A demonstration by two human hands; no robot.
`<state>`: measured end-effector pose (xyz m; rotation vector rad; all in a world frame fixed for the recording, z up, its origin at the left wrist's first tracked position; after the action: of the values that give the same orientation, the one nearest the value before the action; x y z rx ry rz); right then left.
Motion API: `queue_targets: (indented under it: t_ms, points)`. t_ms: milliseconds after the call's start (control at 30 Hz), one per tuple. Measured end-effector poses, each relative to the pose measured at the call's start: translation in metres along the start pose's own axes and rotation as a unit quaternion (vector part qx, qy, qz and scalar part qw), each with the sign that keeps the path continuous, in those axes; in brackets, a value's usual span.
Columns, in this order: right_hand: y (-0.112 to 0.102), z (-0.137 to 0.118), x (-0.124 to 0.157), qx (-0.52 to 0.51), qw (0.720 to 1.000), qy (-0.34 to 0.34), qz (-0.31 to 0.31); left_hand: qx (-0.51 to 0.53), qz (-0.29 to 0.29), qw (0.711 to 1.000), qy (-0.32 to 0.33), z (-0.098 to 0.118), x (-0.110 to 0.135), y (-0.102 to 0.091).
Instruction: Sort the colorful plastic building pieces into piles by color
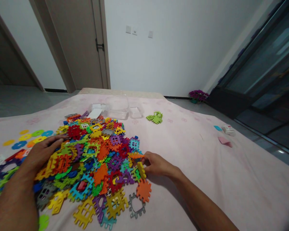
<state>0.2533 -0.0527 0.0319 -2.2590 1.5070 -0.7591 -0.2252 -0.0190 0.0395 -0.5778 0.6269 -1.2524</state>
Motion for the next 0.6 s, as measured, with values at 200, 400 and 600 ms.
queue_targets:
  t_ms: [200, 400, 600]
  points:
    - [-0.003, -0.020, -0.015, -0.147, 0.988, 0.040, -0.030, 0.018, -0.005, 1.000, 0.003, -0.008, -0.001, 0.002]
    - [-0.018, -0.039, -0.024, -0.269, 0.960, 0.071, -0.036, 0.028, -0.004, 0.999, 0.018, -0.010, -0.003, 0.004]
    - [-0.040, -0.005, -0.055, -0.338, 0.932, 0.037, 0.122, 0.006, -0.007, 1.000, 0.029, -0.026, -0.012, 0.004]
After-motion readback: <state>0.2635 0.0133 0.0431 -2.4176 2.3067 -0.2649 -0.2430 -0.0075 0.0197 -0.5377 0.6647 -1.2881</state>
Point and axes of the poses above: each hand's wrist, its own x-axis away from the middle knuckle, its own y-axis out of the palm, z = x × y, the point moved 3 cm from there along -x, towards the middle knuckle, and after that the axes turned 10 degrees about y, right-handed, at the moved point
